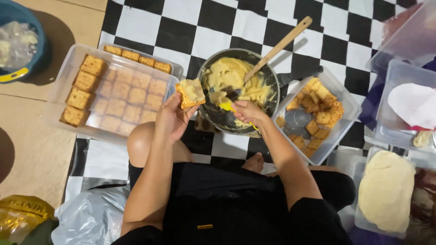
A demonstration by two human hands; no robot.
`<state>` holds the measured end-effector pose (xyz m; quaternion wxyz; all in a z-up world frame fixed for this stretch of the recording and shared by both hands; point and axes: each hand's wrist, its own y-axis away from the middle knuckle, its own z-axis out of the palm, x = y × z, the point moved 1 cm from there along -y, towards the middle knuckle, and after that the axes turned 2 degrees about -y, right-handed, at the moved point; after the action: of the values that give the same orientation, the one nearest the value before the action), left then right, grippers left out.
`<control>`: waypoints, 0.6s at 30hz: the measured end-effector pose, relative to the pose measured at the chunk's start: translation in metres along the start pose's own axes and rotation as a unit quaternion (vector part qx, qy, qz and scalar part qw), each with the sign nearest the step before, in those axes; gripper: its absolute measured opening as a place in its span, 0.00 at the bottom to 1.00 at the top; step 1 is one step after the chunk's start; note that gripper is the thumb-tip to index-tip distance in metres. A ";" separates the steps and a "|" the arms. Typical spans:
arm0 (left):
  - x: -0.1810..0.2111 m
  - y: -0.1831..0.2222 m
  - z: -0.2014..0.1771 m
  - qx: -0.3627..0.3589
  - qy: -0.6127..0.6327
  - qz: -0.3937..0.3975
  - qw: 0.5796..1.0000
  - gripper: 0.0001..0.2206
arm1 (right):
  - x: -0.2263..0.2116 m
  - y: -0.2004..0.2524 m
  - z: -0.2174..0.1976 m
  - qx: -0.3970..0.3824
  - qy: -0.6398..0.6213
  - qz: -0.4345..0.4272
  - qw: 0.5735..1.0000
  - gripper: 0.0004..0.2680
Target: A person is manually spreading a yellow cream filling onto square crackers and stacking them neatly into plastic storage containers.
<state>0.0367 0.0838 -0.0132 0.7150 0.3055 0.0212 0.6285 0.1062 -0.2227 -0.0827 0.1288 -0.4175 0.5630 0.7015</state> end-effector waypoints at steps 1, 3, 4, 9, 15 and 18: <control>-0.005 -0.004 -0.005 -0.005 -0.001 0.001 1.000 0.16 | -0.006 0.011 -0.005 0.002 0.000 -0.004 1.000 0.08; -0.012 -0.014 -0.014 -0.001 -0.009 -0.003 1.000 0.17 | -0.023 0.031 -0.017 0.071 0.032 -0.079 0.994 0.08; -0.013 -0.010 -0.005 -0.006 -0.009 0.002 1.000 0.17 | -0.033 0.045 -0.014 0.071 0.035 -0.086 0.993 0.08; -0.029 0.000 0.022 -0.024 0.001 -0.038 0.999 0.18 | -0.092 0.146 0.050 0.298 0.353 -0.409 0.787 0.07; -0.052 -0.009 0.016 -0.073 -0.007 -0.020 0.997 0.17 | -0.055 0.116 0.081 0.325 0.517 -0.576 0.544 0.09; -0.051 -0.001 0.020 -0.082 -0.026 -0.026 0.996 0.17 | -0.089 0.158 0.112 0.333 0.558 -0.561 0.512 0.08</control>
<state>0.0354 0.0296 -0.0156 0.7540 0.2614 -0.0416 0.6012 0.0093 -0.1492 0.0920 0.2848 -0.8785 0.3597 -0.1333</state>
